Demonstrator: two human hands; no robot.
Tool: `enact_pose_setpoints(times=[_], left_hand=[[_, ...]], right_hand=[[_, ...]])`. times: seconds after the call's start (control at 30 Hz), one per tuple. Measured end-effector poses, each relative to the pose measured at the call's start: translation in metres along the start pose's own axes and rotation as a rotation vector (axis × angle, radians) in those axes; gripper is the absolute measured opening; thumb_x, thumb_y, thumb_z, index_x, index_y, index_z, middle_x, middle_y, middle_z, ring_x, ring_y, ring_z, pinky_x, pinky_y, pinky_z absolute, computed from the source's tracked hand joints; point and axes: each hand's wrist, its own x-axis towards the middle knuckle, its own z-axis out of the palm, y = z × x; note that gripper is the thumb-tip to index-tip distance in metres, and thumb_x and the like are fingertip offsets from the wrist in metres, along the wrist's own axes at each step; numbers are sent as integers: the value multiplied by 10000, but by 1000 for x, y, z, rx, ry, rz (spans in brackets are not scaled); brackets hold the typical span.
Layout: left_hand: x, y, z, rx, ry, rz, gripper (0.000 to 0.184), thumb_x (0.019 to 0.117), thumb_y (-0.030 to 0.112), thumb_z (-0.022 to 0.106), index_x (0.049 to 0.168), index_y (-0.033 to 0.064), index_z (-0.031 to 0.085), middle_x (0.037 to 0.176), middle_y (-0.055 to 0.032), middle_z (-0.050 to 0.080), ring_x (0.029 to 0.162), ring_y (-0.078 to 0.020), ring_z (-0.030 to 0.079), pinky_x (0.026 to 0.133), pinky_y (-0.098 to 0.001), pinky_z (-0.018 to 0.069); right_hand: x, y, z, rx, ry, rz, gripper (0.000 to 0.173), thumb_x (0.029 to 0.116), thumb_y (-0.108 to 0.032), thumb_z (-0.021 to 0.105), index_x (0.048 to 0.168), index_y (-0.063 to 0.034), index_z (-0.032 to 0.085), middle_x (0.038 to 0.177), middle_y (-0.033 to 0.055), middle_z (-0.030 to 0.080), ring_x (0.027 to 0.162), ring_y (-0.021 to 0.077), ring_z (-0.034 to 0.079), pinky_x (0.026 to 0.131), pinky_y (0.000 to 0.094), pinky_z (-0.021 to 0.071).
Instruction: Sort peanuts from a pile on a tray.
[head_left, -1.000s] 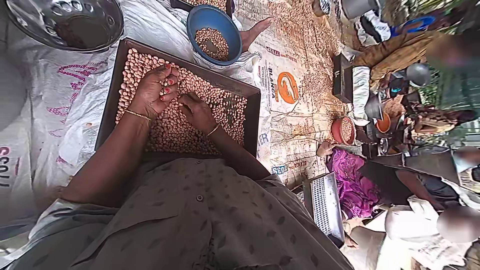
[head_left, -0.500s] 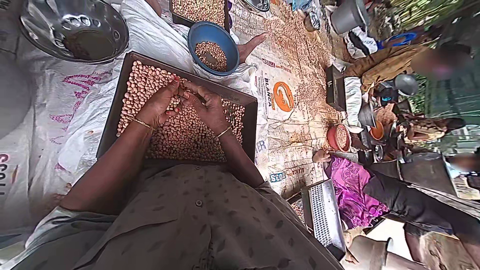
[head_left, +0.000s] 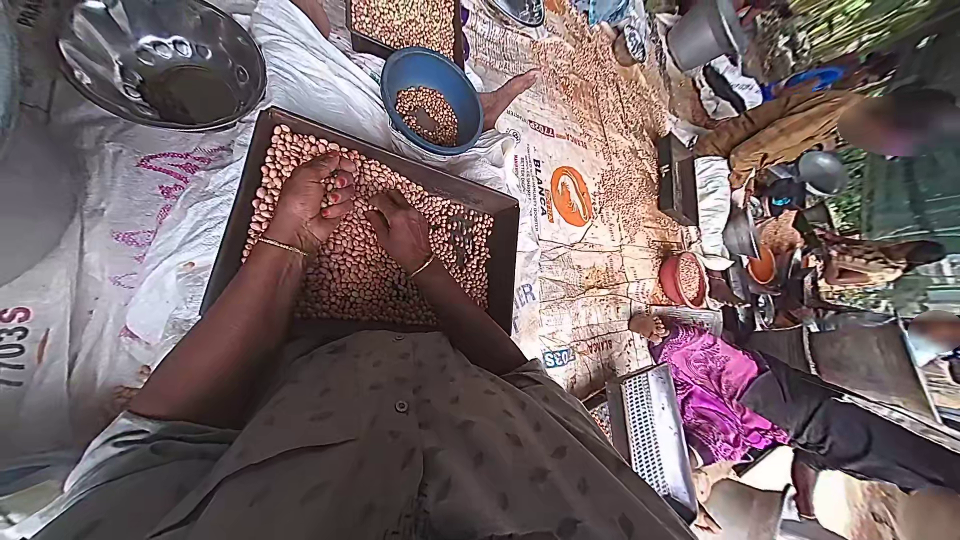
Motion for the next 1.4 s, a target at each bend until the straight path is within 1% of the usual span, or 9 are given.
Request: enact_pose_setpoints(times=[0.17, 0.3, 0.47, 0.57, 0.87, 1.07, 1.17, 1.3, 1.4], left_hand=[[-2, 0, 1, 27, -66, -7, 356, 1129, 254, 293, 888, 176, 544, 561, 123, 364, 390, 40, 285, 355, -103, 235], [-1, -3, 0, 75, -121, -22, 329, 1123, 221, 329, 903, 159, 565, 573, 116, 376, 394, 39, 292, 351, -101, 236], [-3, -1, 2, 115, -92, 9, 273, 1108, 178, 343, 1003, 161, 594, 690, 102, 511, 431, 40, 342, 377, -96, 269], [-4, -1, 3, 139, -71, 17, 271, 1102, 167, 351, 1011, 163, 606, 704, 102, 544, 432, 38, 355, 380, -101, 279], [-3, -3, 4, 233, -88, -49, 418, 1124, 332, 277, 994, 175, 642, 706, 105, 548, 440, 27, 356, 389, -111, 269], [-7, -14, 10, 547, -168, -222, 529, 1087, 566, 241, 1017, 237, 649, 760, 67, 631, 498, -11, 442, 422, -145, 303], [-11, -20, 15, 599, -331, -330, 560, 1099, 521, 210, 1034, 207, 669, 814, 59, 650, 512, 10, 454, 424, -120, 321], [-8, -24, 13, 544, -438, -287, 340, 1113, 250, 351, 908, 176, 612, 688, 83, 543, 422, 50, 344, 355, -86, 256], [-5, -19, 7, 448, -439, -237, 345, 1116, 223, 333, 870, 197, 573, 600, 114, 434, 392, 55, 285, 347, -81, 241]], right_hand=[[18, 13, -27, 316, 132, 70, 170, 962, -107, 673, 1008, 36, 754, 982, 163, 731, 765, 227, 685, 701, 404, 569], [43, 25, -67, 918, 251, 332, 473, 1103, -180, 453, 1523, 19, 364, 1212, 186, 630, 802, 217, 726, 714, 356, 646], [-5, 10, -39, 458, -262, 75, 207, 953, -33, 660, 1130, 64, 706, 1043, 184, 726, 847, 220, 710, 789, 372, 593], [-25, 10, -7, 162, -146, -94, 176, 933, -46, 686, 1083, 31, 739, 1119, 228, 706, 955, 342, 724, 838, 472, 604], [-25, 13, -11, 130, -131, -77, 122, 925, -61, 654, 990, -15, 746, 1051, 155, 719, 875, 292, 723, 701, 479, 599], [-19, 9, -70, 585, 140, -50, 223, 920, 68, 654, 1127, 93, 732, 1064, 223, 739, 882, 230, 735, 814, 357, 620], [-25, 34, -99, 390, 217, 43, 193, 955, -2, 631, 1097, 73, 739, 926, 174, 753, 766, 203, 729, 741, 364, 618], [-48, 88, -108, -136, -62, 358, 327, 994, -52, 550, 1291, -2, 679, 1216, 212, 708, 1126, 358, 685, 979, 506, 531], [-75, 97, -97, -292, -303, 445, 499, 963, 13, 554, 1462, 2, 532, 1551, 217, 465, 1433, 406, 440, 1139, 512, 419]])
